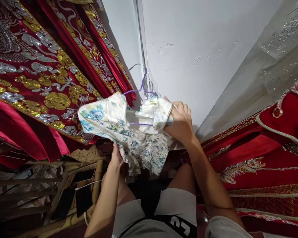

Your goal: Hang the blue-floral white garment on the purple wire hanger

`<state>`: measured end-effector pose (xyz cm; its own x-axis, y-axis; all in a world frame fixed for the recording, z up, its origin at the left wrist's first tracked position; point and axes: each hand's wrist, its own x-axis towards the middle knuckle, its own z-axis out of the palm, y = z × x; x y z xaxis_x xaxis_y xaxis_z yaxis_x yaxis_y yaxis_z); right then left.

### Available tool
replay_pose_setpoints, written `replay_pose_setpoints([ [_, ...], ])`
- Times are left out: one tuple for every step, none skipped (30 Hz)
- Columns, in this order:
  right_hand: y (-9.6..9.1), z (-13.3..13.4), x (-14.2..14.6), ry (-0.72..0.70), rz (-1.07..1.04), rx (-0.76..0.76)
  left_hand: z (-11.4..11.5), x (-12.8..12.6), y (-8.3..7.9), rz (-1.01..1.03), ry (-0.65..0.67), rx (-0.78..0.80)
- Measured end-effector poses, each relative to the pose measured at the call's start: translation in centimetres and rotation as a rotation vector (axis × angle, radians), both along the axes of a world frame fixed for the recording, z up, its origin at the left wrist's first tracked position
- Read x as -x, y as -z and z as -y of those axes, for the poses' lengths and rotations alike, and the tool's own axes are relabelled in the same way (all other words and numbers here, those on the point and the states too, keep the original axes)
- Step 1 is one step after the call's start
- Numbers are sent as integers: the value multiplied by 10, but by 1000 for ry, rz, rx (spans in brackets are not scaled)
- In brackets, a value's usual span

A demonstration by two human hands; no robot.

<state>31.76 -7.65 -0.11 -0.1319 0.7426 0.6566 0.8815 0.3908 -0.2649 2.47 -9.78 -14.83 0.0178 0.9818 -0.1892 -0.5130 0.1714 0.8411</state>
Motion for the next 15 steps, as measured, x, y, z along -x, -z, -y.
replay_pose_setpoints([
  [4, 6, 1, -66, -11, 0, 12, 3, 10, -67, 78, 45],
  [10, 14, 2, -138, -36, 9, 23, 5, 18, -137, 154, 75],
  [19, 23, 4, -207, -80, 26, 33, 6, 25, -208, 203, 93],
  [31, 33, 7, -262, -152, 43, 41, 5, 29, -261, 227, 100],
  [45, 43, 13, -292, -252, 63, 47, 3, 32, -298, 220, 99],
  [62, 52, 21, -288, -377, 80, 51, -1, 34, -321, 195, 99],
  [79, 62, 32, -250, -538, 80, 54, -5, 35, -330, 166, 101],
  [97, 70, 43, -178, -697, 114, 56, -9, 35, -331, 150, 105],
  [113, 78, 55, -116, -800, 190, 57, -14, 34, -328, 150, 112],
  [127, 84, 66, -128, -830, 324, 57, -17, 33, -325, 163, 118],
  [139, 89, 75, -197, -834, 488, 57, -19, 31, -323, 182, 122],
  [146, 92, 80, -261, -822, 625, 57, -21, 28, -324, 199, 122],
  [150, 94, 83, -322, -800, 729, 57, -21, 26, -329, 215, 116],
  [150, 94, 84, -360, -783, 790, 56, -21, 23, -343, 224, 106],
  [149, 93, 82, -365, -771, 810, 56, -21, 22, -366, 220, 89],
])
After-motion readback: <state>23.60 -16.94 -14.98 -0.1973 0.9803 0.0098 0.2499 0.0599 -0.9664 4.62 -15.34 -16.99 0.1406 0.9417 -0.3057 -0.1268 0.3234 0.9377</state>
